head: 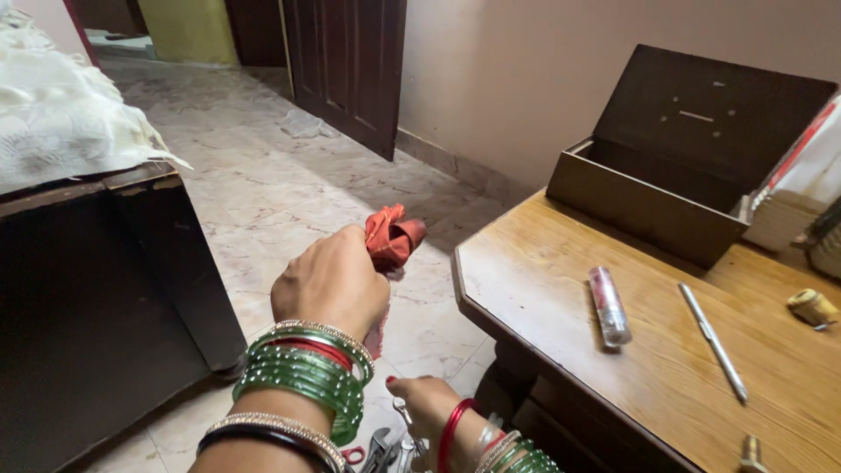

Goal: The person wipes several small mechanical parts with a red cloth on a wooden table. They handle items such as a screwdriver, scissors, a wrench, and small metal rings one at a time, wiping each and placing them back on the table.

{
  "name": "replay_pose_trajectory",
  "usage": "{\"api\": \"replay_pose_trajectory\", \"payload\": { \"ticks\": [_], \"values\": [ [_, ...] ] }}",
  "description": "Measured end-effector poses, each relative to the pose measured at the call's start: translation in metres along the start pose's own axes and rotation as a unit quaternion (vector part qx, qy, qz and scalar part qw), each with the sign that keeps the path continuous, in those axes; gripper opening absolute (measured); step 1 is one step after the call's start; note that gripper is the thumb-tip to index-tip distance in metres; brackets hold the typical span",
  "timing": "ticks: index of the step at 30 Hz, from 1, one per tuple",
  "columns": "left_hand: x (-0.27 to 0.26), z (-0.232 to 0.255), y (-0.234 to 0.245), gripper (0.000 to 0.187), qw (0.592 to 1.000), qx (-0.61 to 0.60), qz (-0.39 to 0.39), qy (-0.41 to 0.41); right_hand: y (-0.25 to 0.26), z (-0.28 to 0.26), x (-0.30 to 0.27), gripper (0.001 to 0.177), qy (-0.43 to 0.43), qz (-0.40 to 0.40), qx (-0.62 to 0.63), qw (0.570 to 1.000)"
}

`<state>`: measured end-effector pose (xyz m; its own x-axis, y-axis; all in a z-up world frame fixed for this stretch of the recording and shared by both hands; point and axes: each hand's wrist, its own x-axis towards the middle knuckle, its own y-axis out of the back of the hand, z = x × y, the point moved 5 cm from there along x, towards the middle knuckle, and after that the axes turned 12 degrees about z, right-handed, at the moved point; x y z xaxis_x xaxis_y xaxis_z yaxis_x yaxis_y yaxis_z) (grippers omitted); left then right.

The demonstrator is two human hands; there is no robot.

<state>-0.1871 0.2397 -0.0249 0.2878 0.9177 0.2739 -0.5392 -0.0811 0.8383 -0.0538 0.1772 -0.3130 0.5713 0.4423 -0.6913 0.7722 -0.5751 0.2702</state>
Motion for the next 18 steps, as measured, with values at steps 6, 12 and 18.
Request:
{"api": "replay_pose_trajectory", "payload": {
  "ticks": [6,12,18],
  "values": [
    [-0.007,0.032,0.013,0.026,0.994,-0.061,0.077,-0.041,0.027,-0.056,-0.106,0.060,0.083,-0.018,0.010,0.996],
    [-0.036,0.073,0.048,0.033,0.919,-0.199,0.312,-0.135,0.074,-0.102,-0.177,0.036,0.187,-0.013,0.100,0.977],
    [-0.064,0.114,0.050,0.038,0.885,-0.277,0.326,-0.185,0.193,-0.125,-0.225,0.031,0.316,0.041,0.155,0.935]
  ]
}}
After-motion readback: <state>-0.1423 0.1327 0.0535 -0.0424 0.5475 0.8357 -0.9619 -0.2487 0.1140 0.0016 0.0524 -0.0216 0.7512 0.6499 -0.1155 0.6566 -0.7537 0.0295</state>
